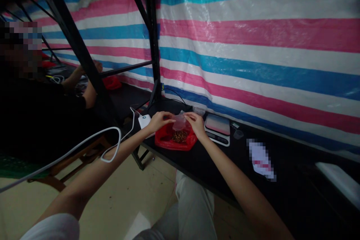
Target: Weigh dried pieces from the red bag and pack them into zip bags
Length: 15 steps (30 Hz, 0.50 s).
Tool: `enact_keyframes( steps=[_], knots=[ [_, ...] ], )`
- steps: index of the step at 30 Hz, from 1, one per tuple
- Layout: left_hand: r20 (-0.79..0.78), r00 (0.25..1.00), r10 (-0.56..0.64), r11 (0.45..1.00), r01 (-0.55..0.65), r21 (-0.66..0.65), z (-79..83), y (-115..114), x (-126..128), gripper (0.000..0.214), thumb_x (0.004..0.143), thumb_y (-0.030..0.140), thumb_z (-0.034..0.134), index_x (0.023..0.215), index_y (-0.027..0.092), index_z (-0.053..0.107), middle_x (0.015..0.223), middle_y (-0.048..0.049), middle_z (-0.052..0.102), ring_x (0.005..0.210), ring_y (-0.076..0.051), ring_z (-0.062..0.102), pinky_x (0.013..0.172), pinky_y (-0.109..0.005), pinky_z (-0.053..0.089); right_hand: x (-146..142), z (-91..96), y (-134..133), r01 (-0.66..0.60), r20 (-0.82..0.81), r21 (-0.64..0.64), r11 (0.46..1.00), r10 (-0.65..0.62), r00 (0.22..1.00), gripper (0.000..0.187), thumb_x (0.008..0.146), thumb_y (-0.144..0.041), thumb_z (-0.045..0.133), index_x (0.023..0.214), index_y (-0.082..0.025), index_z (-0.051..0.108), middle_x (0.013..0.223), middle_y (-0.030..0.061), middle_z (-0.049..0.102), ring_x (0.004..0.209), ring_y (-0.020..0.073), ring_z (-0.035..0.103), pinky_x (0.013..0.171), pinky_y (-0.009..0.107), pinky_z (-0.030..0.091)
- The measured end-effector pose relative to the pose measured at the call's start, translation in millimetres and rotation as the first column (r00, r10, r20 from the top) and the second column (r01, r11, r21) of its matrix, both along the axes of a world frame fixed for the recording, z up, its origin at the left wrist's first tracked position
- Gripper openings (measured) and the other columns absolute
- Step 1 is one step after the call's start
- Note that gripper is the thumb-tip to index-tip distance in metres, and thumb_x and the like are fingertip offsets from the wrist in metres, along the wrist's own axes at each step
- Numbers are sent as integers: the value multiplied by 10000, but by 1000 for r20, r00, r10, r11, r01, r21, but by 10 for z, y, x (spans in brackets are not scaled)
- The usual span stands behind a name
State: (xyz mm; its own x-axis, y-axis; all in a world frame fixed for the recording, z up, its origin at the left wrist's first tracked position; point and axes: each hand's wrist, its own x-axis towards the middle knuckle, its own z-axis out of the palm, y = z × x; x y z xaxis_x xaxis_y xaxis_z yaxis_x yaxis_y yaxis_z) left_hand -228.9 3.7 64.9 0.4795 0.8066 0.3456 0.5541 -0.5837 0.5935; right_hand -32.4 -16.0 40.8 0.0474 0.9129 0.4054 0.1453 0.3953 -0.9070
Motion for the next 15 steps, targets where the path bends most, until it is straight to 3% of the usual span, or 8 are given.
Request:
enact_keyframes(
  steps=[5, 11, 15],
  knots=[
    [-113, 993, 44, 999, -41, 32, -71, -23, -29, 278, 706, 436, 586, 814, 200, 687, 847, -45, 663, 805, -172, 584, 740, -244, 413, -50, 2, -25, -11, -31, -2, 1000, 11, 999, 186, 708, -325, 568, 779, -165, 629, 807, 57, 676, 776, 186, 627, 742, 312, 482],
    [-78, 993, 94, 995, -93, 23, -33, -47, -51, 269, 771, 393, 518, 867, 199, 679, 883, -49, 667, 835, -178, 584, 769, -255, 409, 5, -55, 17, 50, -37, 5, 999, -50, 998, 188, 707, -365, 569, 713, -178, 588, 743, 38, 660, 739, 188, 623, 709, 309, 481],
    [-67, 993, 98, 995, -100, -30, -38, -76, -21, 355, 714, 452, 568, 954, 206, 653, 938, -52, 658, 865, -191, 584, 792, -260, 411, 52, -103, 72, 85, -45, 3, 996, -85, 995, 199, 717, -389, 555, 716, -190, 552, 742, 27, 660, 747, 186, 626, 707, 303, 474]
  ],
)
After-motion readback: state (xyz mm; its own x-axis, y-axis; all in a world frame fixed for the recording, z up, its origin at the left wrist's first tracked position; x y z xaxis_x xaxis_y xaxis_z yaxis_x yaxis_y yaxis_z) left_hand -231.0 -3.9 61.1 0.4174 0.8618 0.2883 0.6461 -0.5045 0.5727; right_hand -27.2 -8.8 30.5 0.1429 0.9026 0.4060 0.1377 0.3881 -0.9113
